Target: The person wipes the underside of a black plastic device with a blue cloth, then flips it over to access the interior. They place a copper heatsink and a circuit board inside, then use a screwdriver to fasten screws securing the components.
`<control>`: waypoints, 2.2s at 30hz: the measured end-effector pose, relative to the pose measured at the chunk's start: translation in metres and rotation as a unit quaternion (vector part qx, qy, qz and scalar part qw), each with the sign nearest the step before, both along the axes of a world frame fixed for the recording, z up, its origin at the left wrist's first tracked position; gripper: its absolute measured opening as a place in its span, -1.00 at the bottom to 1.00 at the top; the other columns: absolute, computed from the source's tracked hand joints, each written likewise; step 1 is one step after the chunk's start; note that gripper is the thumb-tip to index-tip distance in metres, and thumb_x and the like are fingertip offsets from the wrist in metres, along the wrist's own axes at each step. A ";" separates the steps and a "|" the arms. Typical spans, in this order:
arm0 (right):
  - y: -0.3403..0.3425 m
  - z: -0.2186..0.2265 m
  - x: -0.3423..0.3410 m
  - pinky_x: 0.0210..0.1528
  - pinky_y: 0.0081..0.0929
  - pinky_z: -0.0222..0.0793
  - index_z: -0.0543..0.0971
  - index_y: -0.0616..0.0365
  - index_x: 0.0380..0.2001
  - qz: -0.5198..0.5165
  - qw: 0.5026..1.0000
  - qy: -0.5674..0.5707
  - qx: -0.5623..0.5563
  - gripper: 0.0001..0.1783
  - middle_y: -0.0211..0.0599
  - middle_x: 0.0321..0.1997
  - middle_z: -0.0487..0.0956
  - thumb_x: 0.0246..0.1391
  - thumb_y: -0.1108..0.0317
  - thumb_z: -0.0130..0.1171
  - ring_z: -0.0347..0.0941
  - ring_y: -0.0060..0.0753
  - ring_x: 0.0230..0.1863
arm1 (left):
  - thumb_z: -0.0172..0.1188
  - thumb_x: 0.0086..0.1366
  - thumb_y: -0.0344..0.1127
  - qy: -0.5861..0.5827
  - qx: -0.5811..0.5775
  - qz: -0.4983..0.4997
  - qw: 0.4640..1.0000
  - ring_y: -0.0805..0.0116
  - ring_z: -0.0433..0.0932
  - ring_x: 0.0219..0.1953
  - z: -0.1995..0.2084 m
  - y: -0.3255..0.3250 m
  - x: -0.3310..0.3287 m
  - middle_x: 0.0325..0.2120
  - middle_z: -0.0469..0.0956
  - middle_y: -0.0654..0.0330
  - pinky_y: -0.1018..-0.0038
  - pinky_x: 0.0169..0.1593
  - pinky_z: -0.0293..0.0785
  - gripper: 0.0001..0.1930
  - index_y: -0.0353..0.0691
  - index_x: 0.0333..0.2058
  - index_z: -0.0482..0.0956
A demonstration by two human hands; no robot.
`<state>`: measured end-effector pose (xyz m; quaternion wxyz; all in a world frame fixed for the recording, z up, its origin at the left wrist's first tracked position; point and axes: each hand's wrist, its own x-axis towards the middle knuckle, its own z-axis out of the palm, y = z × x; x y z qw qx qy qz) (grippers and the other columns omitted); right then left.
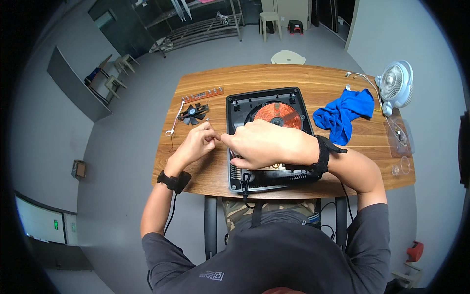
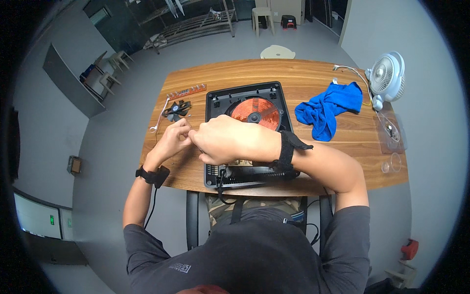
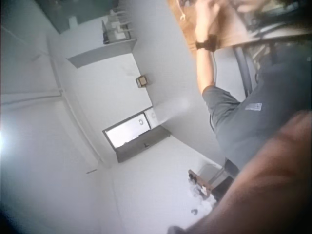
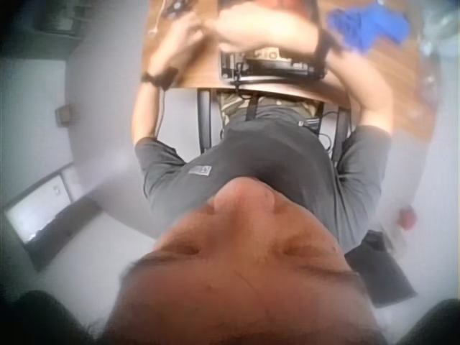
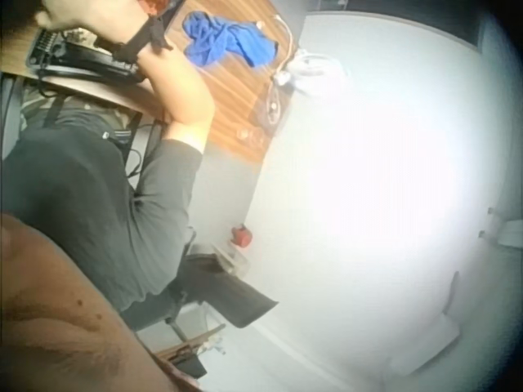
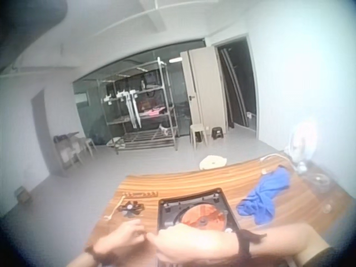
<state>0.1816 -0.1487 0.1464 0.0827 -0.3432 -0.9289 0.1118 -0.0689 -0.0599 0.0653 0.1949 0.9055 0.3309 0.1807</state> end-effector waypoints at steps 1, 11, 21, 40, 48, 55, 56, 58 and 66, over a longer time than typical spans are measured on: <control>-0.002 -0.001 0.001 -0.33 -0.01 0.58 0.49 0.35 -0.21 0.011 1.000 0.007 0.005 -0.60 0.08 -0.49 0.64 0.17 0.18 0.30 0.64 0.22 -0.40 | 0.23 0.18 -0.56 -0.021 0.015 -0.018 0.999 0.20 0.59 -0.34 0.002 -0.003 0.004 -0.35 0.50 0.09 0.33 -0.18 0.59 -0.84 -0.35 -0.25 0.68; -0.008 0.018 0.009 -0.18 -0.11 0.62 0.62 0.30 -0.17 0.030 0.999 -0.023 0.016 -0.60 0.00 -0.34 0.71 0.10 0.17 0.37 0.70 0.08 -0.24 | 0.34 0.17 -0.54 -0.063 0.011 -0.075 0.995 0.25 0.63 -0.31 0.015 -0.018 0.028 -0.37 0.56 0.12 0.35 -0.18 0.59 -0.74 -0.29 -0.13 0.67; 0.002 0.053 0.037 -0.27 -0.01 0.57 0.59 0.23 -0.23 -0.018 0.996 0.073 0.042 -0.61 0.05 -0.48 0.66 0.19 0.07 0.28 0.65 0.21 -0.35 | 0.39 0.21 -0.48 -0.104 -0.076 -0.046 0.991 0.13 0.71 -0.23 0.006 -0.030 0.034 -0.34 0.64 0.04 0.32 -0.15 0.65 -0.75 -0.35 -0.17 0.56; 0.002 0.040 0.059 -0.26 -0.05 0.54 0.58 0.23 -0.27 -0.051 0.993 0.102 0.020 -0.62 -0.01 -0.44 0.68 0.24 0.06 0.28 0.64 0.16 -0.33 | 0.31 0.25 -0.61 -0.078 -0.070 -0.081 0.991 0.31 0.70 -0.21 -0.010 -0.026 0.038 -0.28 0.58 0.13 0.42 -0.09 0.69 -0.77 -0.35 -0.11 0.58; 0.004 0.039 0.060 -0.25 -0.05 0.55 0.57 0.23 -0.27 -0.060 0.994 0.092 0.014 -0.61 -0.01 -0.42 0.70 0.25 0.05 0.27 0.65 0.15 -0.33 | 0.30 0.28 -0.60 -0.084 -0.102 -0.069 0.989 0.41 0.69 -0.18 -0.011 -0.027 0.037 -0.27 0.59 0.20 0.45 -0.05 0.70 -0.75 -0.34 -0.07 0.57; 0.008 0.031 0.065 -0.31 -0.08 0.44 0.53 0.18 -0.24 -0.076 0.992 0.103 0.008 -0.52 -0.07 -0.51 0.61 0.28 -0.09 0.25 0.58 0.11 -0.39 | 0.28 0.33 -0.58 -0.154 -0.244 -0.030 0.957 0.57 0.64 -0.28 -0.025 -0.022 0.034 -0.32 0.61 0.27 0.57 -0.19 0.63 -0.68 -0.35 0.06 0.58; 0.008 0.031 0.065 -0.30 -0.08 0.45 0.53 0.18 -0.23 -0.079 0.991 0.103 0.004 -0.52 -0.07 -0.50 0.61 0.28 -0.09 0.25 0.59 0.10 -0.38 | 0.27 0.33 -0.58 -0.148 -0.243 -0.028 0.958 0.58 0.64 -0.29 -0.025 -0.022 0.034 -0.32 0.61 0.27 0.58 -0.20 0.63 -0.67 -0.35 0.07 0.58; 0.008 0.029 0.067 -0.29 -0.09 0.45 0.53 0.18 -0.21 -0.079 0.991 0.112 0.004 -0.52 -0.07 -0.48 0.62 0.29 -0.09 0.25 0.59 0.09 -0.37 | 0.27 0.33 -0.59 -0.137 -0.241 -0.025 0.961 0.59 0.64 -0.30 -0.022 -0.021 0.035 -0.33 0.61 0.28 0.60 -0.21 0.62 -0.66 -0.36 0.08 0.57; 0.008 0.030 0.069 -0.26 -0.10 0.50 0.55 0.22 -0.20 -0.090 0.990 0.106 -0.003 -0.54 -0.02 -0.45 0.65 0.29 -0.04 0.25 0.62 0.11 -0.35 | 0.30 0.32 -0.58 -0.149 -0.244 -0.037 0.958 0.56 0.66 -0.27 -0.024 -0.021 0.040 -0.32 0.60 0.27 0.59 -0.18 0.63 -0.63 -0.34 0.10 0.57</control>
